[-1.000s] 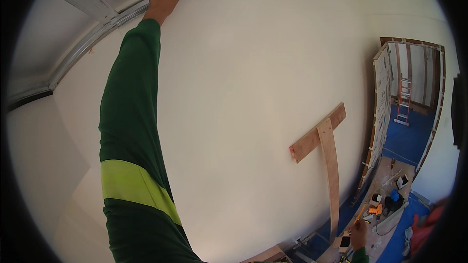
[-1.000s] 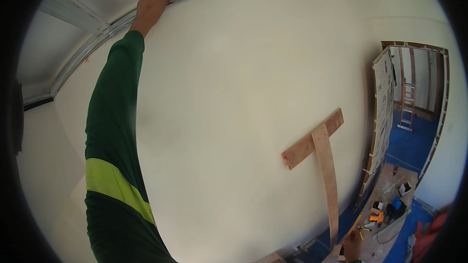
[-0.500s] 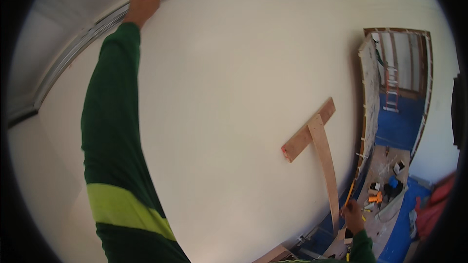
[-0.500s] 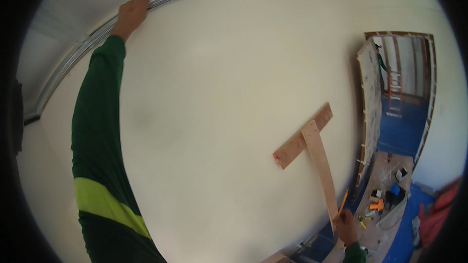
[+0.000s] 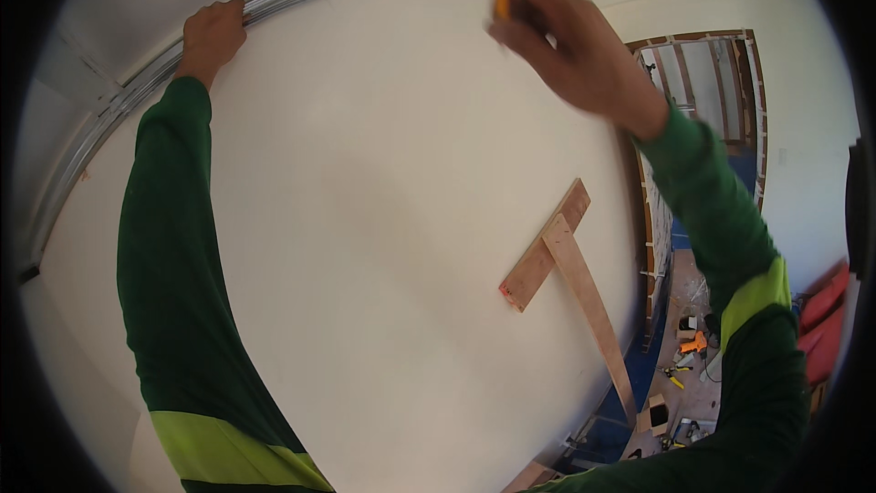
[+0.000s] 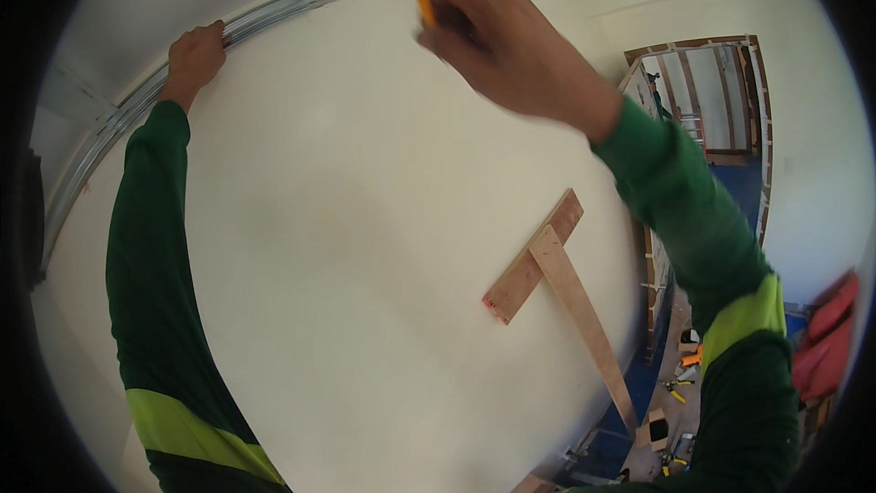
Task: The person cuts a metal profile with shears, measures and marks it, then drills holes and installs it on the wall. They repeat the cutting and drilling steps for additional sections and secure them to the wall.
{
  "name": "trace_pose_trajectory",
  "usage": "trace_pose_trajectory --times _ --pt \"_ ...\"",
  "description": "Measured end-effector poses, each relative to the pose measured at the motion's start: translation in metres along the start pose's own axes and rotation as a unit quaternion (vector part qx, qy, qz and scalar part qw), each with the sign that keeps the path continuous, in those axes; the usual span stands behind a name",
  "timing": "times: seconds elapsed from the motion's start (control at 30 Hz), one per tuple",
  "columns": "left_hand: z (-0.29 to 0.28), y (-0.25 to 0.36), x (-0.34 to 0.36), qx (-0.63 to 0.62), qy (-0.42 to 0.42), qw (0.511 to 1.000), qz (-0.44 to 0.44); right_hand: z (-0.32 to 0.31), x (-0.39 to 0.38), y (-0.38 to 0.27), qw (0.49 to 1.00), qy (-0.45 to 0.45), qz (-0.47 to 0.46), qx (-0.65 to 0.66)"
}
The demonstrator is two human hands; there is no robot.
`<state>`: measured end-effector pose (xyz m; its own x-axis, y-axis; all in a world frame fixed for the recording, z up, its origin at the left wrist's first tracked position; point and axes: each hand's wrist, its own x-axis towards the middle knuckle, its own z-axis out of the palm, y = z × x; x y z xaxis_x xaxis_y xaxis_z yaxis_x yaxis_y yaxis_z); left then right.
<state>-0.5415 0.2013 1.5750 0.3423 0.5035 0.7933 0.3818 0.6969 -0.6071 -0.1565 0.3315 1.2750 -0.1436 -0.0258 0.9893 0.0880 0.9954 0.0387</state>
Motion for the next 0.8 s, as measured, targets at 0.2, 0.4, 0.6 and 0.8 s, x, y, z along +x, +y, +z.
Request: trace_pose_trajectory --times 0.2,0.4,0.6,0.8 --pt "0.0 0.001 -0.001 0.003 -0.002 1.0 -0.001 0.036 0.179 0.017 0.99 -0.027 -0.059 0.129" --pt "0.0 0.003 -0.003 -0.008 0.012 1.0 -0.007 0.118 0.331 0.044 0.982 0.06 -0.126 -0.126" --pt "0.004 0.0 -0.004 -0.02 0.028 0.999 0.007 0.17 0.381 0.062 0.989 0.042 -0.041 -0.136" --pt "0.014 -0.003 -0.003 -0.011 0.072 0.997 0.016 0.195 0.387 0.062 0.988 0.03 -0.015 -0.148"
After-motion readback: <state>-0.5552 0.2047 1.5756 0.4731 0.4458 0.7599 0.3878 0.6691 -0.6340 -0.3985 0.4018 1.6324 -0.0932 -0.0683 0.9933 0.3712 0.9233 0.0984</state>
